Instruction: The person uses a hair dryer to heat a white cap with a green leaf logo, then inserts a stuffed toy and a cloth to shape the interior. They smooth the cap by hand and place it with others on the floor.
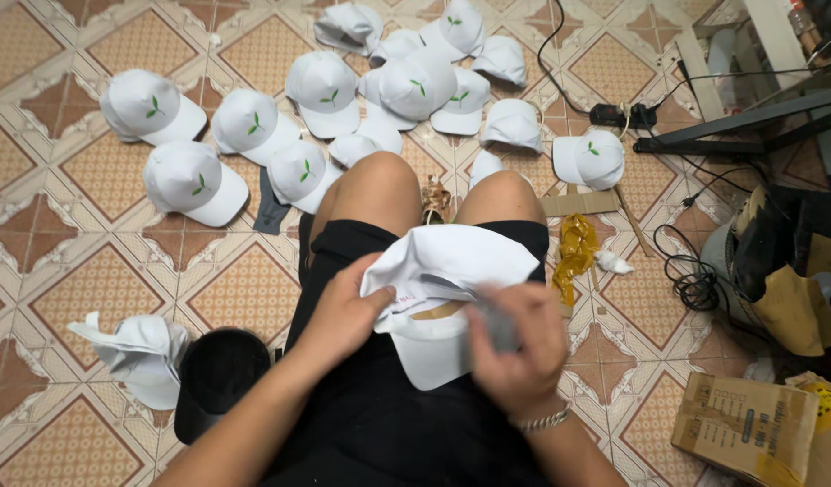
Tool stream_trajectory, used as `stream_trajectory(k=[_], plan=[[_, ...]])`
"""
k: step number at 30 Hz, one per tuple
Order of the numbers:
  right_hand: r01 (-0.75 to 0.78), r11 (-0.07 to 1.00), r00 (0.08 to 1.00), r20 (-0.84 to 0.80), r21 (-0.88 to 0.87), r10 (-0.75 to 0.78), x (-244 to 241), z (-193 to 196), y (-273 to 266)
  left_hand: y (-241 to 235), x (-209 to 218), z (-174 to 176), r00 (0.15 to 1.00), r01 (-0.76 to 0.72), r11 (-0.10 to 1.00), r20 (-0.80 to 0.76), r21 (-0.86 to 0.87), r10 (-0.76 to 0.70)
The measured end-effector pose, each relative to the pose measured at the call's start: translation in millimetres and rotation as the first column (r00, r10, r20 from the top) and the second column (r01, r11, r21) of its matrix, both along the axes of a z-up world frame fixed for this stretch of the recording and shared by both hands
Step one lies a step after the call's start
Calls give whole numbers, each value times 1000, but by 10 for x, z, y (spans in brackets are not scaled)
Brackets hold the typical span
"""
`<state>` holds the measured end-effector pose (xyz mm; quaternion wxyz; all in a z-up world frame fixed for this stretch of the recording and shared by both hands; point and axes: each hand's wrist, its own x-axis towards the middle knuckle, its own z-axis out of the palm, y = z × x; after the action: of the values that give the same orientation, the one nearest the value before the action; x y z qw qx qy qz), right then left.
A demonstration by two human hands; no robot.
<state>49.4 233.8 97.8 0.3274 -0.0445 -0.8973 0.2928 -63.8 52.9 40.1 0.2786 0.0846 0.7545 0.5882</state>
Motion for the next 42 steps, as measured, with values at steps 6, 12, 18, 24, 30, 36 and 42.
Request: stream_trajectory(k=[6,12,18,24,30,36,42], plan=[[191,783,908,409,-592,87,11,-614,427,13,-88,145,925,-27,976,-375,-215,-57],[205,666,942,330,-717,65,192,-1042,458,295,137,261,459,-25,849,-760,-528,-459],[90,614,982,171,-784,76,262,-1125,414,631,158,130,392,13,818,-749,-576,-534],[212,756,960,278,-619,-42,239,-1028,358,565,252,208,426,213,774,-656,-597,-623],[238,793,924,382,-560,-7,-93,-766,572,650,289,150,365,443,589,-464,-676,-807],[143,948,972,222,-284,-80,-302,-661,581,659,193,188,554,495,679,-405,-542,-727],[130,945,991,25,-300,-128,-278,-784,488,720,-353,140,489,219,900,-755,-377,-436]])
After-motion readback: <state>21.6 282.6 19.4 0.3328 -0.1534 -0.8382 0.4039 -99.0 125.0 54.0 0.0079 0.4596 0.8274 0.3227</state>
